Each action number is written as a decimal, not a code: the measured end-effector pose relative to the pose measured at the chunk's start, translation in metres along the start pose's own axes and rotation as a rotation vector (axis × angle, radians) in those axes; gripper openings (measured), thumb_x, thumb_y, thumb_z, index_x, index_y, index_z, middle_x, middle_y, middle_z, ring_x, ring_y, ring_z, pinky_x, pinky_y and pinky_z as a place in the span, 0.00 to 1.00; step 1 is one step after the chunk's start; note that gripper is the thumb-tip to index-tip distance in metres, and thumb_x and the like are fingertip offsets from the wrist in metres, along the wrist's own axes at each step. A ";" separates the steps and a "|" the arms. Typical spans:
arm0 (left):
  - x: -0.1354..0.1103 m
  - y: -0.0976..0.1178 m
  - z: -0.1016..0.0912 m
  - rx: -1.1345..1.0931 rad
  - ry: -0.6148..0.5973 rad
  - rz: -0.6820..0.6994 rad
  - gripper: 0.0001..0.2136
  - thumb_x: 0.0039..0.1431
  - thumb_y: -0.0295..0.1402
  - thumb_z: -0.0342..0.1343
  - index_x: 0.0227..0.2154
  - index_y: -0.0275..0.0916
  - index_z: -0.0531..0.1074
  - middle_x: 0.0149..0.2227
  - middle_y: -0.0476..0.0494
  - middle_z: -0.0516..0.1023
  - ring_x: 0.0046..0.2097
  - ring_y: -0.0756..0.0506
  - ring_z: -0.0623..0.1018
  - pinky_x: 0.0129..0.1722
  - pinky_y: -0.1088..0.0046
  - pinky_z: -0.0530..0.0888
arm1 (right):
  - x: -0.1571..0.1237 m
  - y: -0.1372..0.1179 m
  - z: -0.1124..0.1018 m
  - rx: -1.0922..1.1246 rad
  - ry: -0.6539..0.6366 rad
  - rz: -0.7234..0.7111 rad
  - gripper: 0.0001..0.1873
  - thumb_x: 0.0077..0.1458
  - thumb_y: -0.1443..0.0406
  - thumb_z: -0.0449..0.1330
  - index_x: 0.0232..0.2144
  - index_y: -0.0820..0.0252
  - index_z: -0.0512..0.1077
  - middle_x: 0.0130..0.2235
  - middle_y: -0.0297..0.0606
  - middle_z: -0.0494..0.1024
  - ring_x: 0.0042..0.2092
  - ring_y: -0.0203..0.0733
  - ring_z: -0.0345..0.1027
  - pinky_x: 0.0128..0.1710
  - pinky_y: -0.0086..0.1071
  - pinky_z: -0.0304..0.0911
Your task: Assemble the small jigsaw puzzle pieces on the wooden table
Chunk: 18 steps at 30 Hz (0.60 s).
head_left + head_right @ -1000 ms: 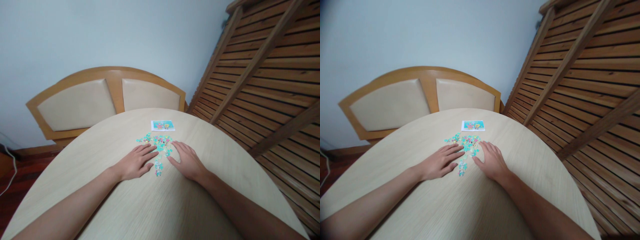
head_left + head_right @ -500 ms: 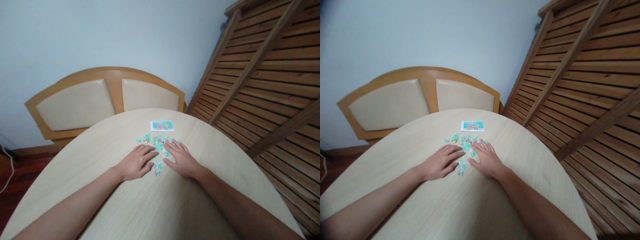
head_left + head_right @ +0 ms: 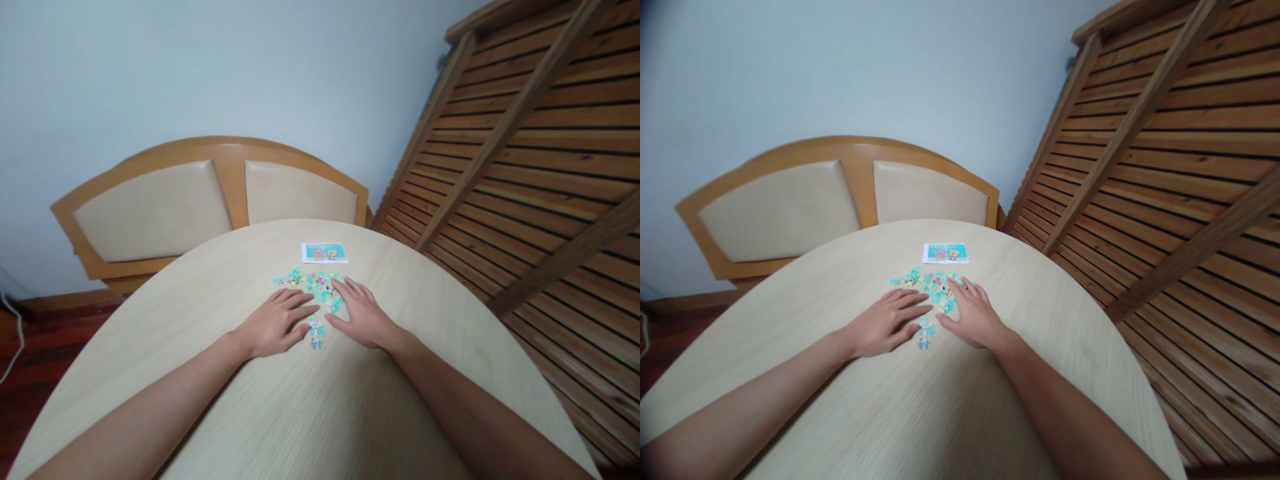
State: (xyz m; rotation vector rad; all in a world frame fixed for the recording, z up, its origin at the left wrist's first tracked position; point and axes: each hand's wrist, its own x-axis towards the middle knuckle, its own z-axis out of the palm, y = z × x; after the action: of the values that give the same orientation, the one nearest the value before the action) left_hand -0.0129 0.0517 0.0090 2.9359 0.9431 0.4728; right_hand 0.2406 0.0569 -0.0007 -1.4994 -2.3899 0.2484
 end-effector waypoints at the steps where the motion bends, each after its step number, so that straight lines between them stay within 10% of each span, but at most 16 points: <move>1: 0.000 0.000 0.000 0.008 0.006 -0.016 0.20 0.70 0.40 0.48 0.61 0.43 0.67 0.62 0.37 0.69 0.62 0.34 0.68 0.61 0.48 0.64 | 0.001 0.000 0.000 -0.008 0.019 0.016 0.42 0.60 0.50 0.57 0.69 0.66 0.54 0.69 0.50 0.58 0.71 0.59 0.44 0.69 0.54 0.43; 18: -0.001 0.003 0.000 -0.059 0.100 -0.054 0.18 0.66 0.37 0.53 0.56 0.38 0.69 0.57 0.37 0.73 0.59 0.38 0.71 0.60 0.54 0.67 | -0.001 0.004 0.001 0.005 0.214 0.025 0.18 0.66 0.57 0.54 0.52 0.57 0.74 0.55 0.45 0.75 0.60 0.51 0.63 0.60 0.47 0.59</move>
State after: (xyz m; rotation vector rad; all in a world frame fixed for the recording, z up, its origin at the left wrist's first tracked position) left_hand -0.0122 0.0491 0.0090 2.8492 0.9982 0.6394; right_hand 0.2439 0.0581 -0.0027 -1.4743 -2.2019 0.0940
